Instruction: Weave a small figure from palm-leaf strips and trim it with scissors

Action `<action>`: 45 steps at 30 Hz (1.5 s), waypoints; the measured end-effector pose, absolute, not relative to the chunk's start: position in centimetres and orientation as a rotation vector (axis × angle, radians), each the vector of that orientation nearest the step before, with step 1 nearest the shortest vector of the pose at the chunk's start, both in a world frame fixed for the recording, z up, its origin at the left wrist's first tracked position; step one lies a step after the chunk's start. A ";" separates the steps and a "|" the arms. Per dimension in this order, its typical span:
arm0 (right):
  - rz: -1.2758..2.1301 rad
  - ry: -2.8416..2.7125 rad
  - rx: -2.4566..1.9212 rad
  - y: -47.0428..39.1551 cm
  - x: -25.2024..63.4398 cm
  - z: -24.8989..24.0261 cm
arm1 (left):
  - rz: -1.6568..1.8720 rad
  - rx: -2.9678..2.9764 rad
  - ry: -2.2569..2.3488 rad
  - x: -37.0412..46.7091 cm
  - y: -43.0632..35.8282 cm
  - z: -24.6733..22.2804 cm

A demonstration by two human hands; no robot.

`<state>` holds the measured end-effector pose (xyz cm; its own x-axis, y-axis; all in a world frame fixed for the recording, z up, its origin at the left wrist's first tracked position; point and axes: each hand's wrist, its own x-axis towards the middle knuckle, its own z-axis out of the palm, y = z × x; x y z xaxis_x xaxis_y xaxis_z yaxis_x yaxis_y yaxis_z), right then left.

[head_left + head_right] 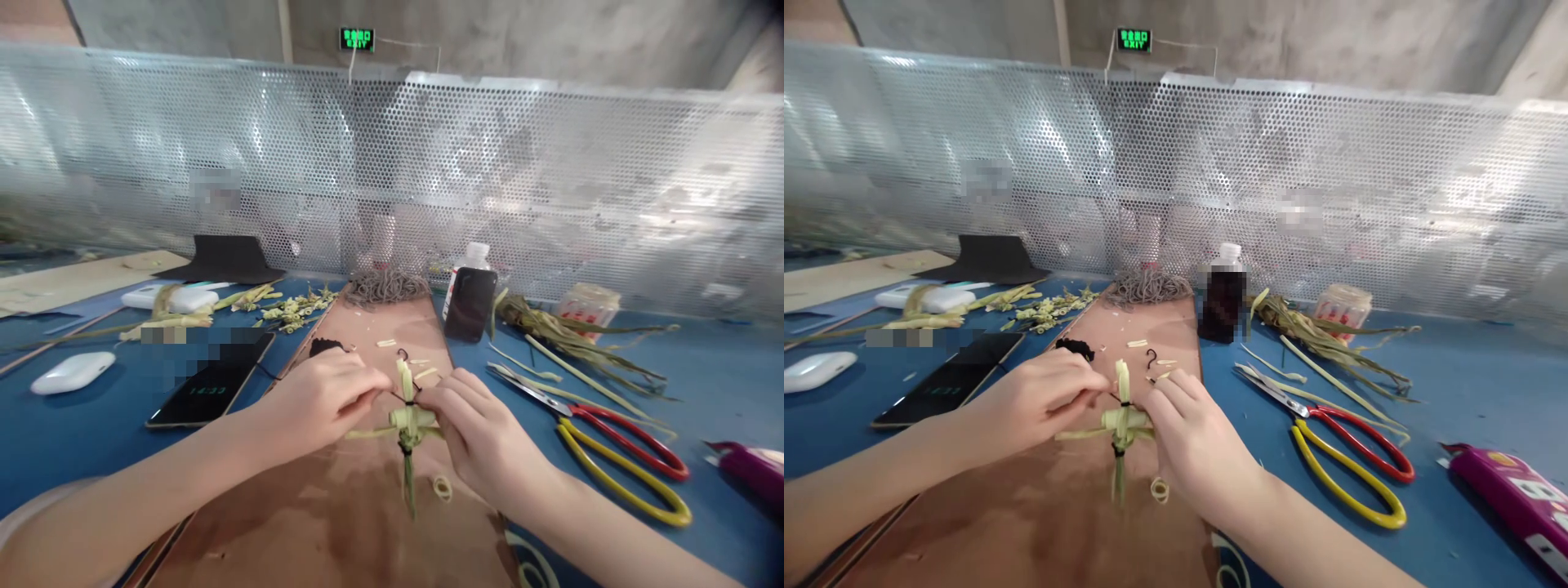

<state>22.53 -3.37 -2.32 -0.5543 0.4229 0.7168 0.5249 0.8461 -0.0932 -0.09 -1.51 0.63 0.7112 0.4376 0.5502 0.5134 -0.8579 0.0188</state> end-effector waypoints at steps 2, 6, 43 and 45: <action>-0.248 -2.204 -0.647 -3.5 22.7 -1.5 | -0.979 -2.664 -0.660 -0.2 -1.6 1.4; -0.533 -2.269 -0.533 -4.1 23.4 -0.5 | -0.962 -2.558 -0.578 -0.5 -2.3 2.4; 0.438 -1.885 -0.913 -6.8 20.4 -3.3 | -1.539 -3.240 -2.327 1.5 -4.6 0.0; 0.500 -1.836 -0.926 -6.7 20.4 -3.6 | -1.591 -3.281 -2.375 1.7 -4.7 0.0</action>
